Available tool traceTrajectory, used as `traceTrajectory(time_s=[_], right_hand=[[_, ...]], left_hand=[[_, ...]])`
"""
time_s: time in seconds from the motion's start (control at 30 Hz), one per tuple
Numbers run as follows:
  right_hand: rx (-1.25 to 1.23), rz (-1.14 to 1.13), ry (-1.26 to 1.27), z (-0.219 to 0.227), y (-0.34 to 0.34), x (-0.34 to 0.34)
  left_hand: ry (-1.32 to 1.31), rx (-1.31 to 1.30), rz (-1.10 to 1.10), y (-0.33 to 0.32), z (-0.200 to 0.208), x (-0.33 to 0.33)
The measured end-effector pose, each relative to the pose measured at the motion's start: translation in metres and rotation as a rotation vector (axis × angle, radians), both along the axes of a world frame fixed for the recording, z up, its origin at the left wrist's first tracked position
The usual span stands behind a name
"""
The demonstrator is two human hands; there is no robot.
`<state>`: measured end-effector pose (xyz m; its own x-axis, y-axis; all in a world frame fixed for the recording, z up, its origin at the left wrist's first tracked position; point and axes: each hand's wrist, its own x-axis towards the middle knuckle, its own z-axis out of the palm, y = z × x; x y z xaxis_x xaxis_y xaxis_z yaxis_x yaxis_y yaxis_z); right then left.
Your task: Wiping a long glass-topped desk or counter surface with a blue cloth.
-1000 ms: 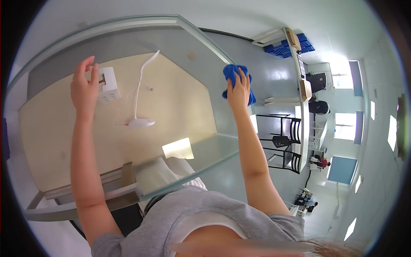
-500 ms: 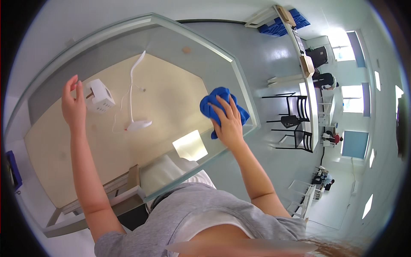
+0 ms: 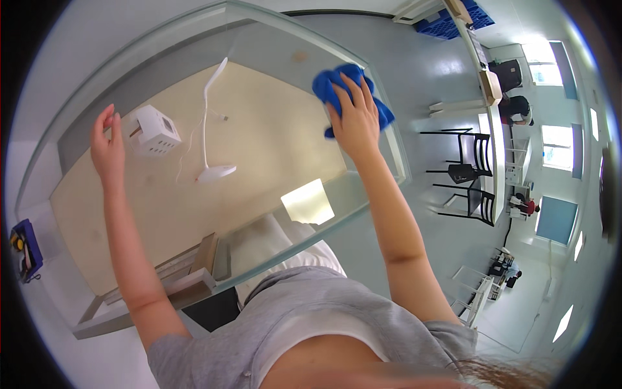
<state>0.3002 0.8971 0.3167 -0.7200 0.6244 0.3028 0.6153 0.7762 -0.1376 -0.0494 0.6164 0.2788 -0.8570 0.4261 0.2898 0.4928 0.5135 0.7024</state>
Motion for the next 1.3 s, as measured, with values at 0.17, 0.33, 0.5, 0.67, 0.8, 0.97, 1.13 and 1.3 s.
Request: traceTrajectory(time_s=[0.17, 0.33, 0.5, 0.67, 0.8, 0.97, 1.13, 1.3], right_hand=[[-0.038, 0.009, -0.063, 0.013, -0.042, 0.063], [0.093, -0.122, -0.04, -0.006, 0.032, 0.043], [0.128, -0.268, -0.018, -0.014, 0.051, 0.016], [0.052, -0.175, -0.014, 0.001, -0.025, 0.039], [0.062, -0.133, -0.06, 0.0, -0.036, 0.095], [0.114, -0.545, -0.012, -0.012, 0.008, 0.137], [0.294, -0.459, -0.069, -0.014, -0.019, 0.119], [-0.003, -0.197, 0.036, 0.01, -0.117, 0.094]], left_hand=[[-0.008, -0.065, 0.047, 0.009, 0.009, 0.005], [-0.026, -0.043, 0.043, 0.011, 0.012, 0.005], [-0.009, 0.006, 0.011, 0.017, 0.014, 0.002], [0.031, 0.019, -0.022, 0.006, 0.006, -0.009], [0.004, -0.015, -0.008, 0.012, 0.011, -0.001], [-0.061, 0.014, 0.01, 0.021, 0.02, 0.008], [-0.07, -0.011, 0.008, 0.018, 0.018, 0.0], [-0.048, -0.017, -0.01, 0.014, 0.012, -0.007]])
